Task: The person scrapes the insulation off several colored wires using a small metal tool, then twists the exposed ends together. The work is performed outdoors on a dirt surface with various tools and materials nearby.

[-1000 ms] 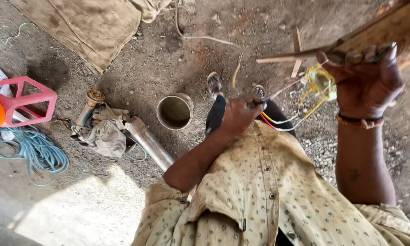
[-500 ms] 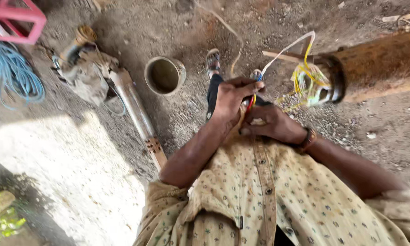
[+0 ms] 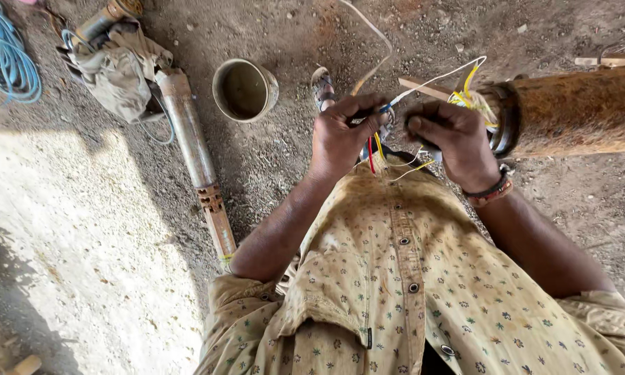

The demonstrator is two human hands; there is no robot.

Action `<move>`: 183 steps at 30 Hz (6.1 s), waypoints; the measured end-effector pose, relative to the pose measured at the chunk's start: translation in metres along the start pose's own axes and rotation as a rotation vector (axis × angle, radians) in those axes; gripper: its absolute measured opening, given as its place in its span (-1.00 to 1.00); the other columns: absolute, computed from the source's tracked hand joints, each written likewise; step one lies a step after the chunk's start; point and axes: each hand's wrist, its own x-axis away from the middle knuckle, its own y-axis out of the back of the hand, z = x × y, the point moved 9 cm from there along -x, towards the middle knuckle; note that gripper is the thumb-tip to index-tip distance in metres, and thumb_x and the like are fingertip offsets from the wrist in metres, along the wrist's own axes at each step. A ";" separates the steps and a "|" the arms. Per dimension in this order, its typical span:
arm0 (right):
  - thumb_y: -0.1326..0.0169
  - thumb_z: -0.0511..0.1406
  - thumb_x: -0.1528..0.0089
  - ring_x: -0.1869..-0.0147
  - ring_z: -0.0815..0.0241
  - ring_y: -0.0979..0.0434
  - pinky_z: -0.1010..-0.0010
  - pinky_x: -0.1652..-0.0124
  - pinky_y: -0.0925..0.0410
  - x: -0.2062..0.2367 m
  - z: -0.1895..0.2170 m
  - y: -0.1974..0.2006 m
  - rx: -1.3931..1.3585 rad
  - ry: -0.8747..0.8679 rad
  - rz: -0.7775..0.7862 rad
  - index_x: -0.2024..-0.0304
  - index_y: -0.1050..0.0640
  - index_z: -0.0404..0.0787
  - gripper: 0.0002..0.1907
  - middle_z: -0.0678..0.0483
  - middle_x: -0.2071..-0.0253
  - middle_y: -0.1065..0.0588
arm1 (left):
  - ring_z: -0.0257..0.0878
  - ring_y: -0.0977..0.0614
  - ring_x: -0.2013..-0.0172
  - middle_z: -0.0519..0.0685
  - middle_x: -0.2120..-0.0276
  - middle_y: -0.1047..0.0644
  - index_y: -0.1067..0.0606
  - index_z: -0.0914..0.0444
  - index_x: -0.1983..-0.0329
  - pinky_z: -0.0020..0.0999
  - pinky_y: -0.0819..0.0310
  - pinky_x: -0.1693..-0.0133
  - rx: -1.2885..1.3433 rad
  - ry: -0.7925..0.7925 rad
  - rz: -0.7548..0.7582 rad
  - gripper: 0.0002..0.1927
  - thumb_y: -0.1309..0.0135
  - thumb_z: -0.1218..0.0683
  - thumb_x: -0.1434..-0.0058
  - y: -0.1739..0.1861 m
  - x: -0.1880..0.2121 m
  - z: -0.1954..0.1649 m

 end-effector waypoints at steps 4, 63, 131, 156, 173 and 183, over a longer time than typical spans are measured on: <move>-0.15 -0.40 -0.39 0.21 0.29 -0.63 0.52 0.16 -0.53 -0.010 -0.001 -0.014 -0.186 -0.025 -0.008 0.04 -0.56 -0.41 -0.84 0.02 0.22 -0.60 | -0.37 -0.70 0.18 -0.05 0.20 -0.68 -0.61 0.31 0.02 -0.47 -0.64 0.10 -0.039 0.096 -0.005 -0.74 -0.29 0.17 -0.22 0.005 0.007 0.009; -0.41 -0.28 -0.23 -0.03 0.12 -0.44 0.21 0.04 -0.29 0.055 0.080 -0.071 1.141 1.193 0.029 0.14 -0.74 -0.12 -0.84 0.19 0.15 -0.52 | -0.38 -0.65 0.35 -0.05 0.20 -0.48 -0.58 0.34 0.06 -0.50 -0.66 0.35 -0.045 0.094 0.117 -0.86 -0.13 0.25 -0.34 0.006 0.013 -0.017; -0.20 -0.31 -0.43 0.36 0.45 -0.54 0.62 0.44 -0.40 -0.056 0.074 -0.068 0.973 0.303 0.472 0.11 -0.65 -0.18 -0.93 0.04 0.23 -0.62 | -0.32 -0.65 0.27 -0.13 0.26 -0.62 -0.60 0.13 0.10 -0.26 -0.51 0.07 -0.330 -0.436 -0.062 -0.81 -0.29 0.07 -0.23 0.000 0.045 -0.048; -0.30 -0.29 -0.36 0.22 0.20 -0.59 0.32 0.21 -0.49 0.029 0.096 -0.080 1.354 1.317 0.573 -0.01 -0.60 -0.02 -0.81 0.05 0.23 -0.61 | -0.18 -0.70 -0.02 0.16 0.03 -0.66 -0.54 0.41 -0.13 -0.23 -0.58 -0.23 0.582 0.163 0.626 -0.70 -0.11 0.18 -0.38 -0.030 0.018 0.020; -0.05 -0.27 -0.31 0.58 0.28 -0.45 0.49 0.64 -0.30 -0.046 0.056 -0.043 1.053 -0.483 0.429 -0.05 -0.59 -0.17 -0.72 -0.01 0.31 -0.66 | -0.28 -0.68 0.25 -0.08 0.20 -0.65 -0.62 0.17 0.08 -0.20 -0.43 0.03 -0.361 -0.466 0.015 -0.80 -0.29 0.10 -0.23 -0.004 0.040 -0.060; -0.20 -0.40 -0.27 0.23 0.26 -0.44 0.20 0.21 -0.41 0.006 0.098 -0.094 1.414 0.833 0.631 -0.21 -0.36 -0.16 -0.52 0.09 0.27 -0.48 | -0.24 -0.68 0.02 0.06 0.09 -0.66 -0.53 0.37 -0.10 -0.28 -0.59 -0.16 0.531 0.170 0.650 -0.68 -0.15 0.16 -0.31 -0.026 0.028 0.025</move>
